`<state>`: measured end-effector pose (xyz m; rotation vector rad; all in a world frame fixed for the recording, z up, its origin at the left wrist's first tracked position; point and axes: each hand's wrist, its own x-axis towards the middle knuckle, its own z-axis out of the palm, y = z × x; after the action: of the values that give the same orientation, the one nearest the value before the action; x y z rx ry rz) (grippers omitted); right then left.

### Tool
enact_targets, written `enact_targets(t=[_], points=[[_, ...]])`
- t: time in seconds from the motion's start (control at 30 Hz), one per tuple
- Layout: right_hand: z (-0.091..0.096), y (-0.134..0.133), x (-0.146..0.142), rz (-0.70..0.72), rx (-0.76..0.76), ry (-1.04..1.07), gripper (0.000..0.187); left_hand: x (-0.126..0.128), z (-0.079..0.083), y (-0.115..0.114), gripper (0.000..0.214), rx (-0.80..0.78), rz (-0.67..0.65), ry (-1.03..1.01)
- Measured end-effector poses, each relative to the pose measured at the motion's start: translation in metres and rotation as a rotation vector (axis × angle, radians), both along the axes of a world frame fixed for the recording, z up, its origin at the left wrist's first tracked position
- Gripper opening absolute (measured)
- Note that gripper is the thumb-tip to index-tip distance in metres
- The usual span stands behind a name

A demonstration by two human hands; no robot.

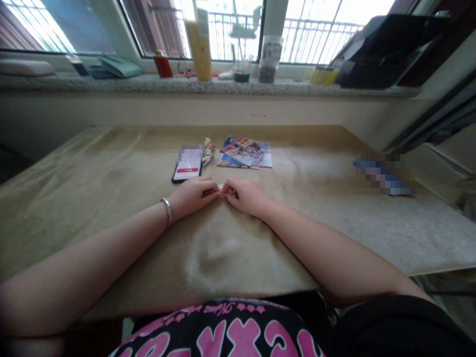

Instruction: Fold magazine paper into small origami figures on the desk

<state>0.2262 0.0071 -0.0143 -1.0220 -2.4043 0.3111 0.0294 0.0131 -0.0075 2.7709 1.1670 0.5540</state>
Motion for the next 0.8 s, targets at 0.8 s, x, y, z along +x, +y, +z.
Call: enact_targets(t=[0.8], points=[[0.0033, -0.0038, 0.0046, 0.04, 0.153, -0.148, 0.015, -0.0014, 0.0, 0.0005, 0.013, -0.035, 0.054, -0.009]])
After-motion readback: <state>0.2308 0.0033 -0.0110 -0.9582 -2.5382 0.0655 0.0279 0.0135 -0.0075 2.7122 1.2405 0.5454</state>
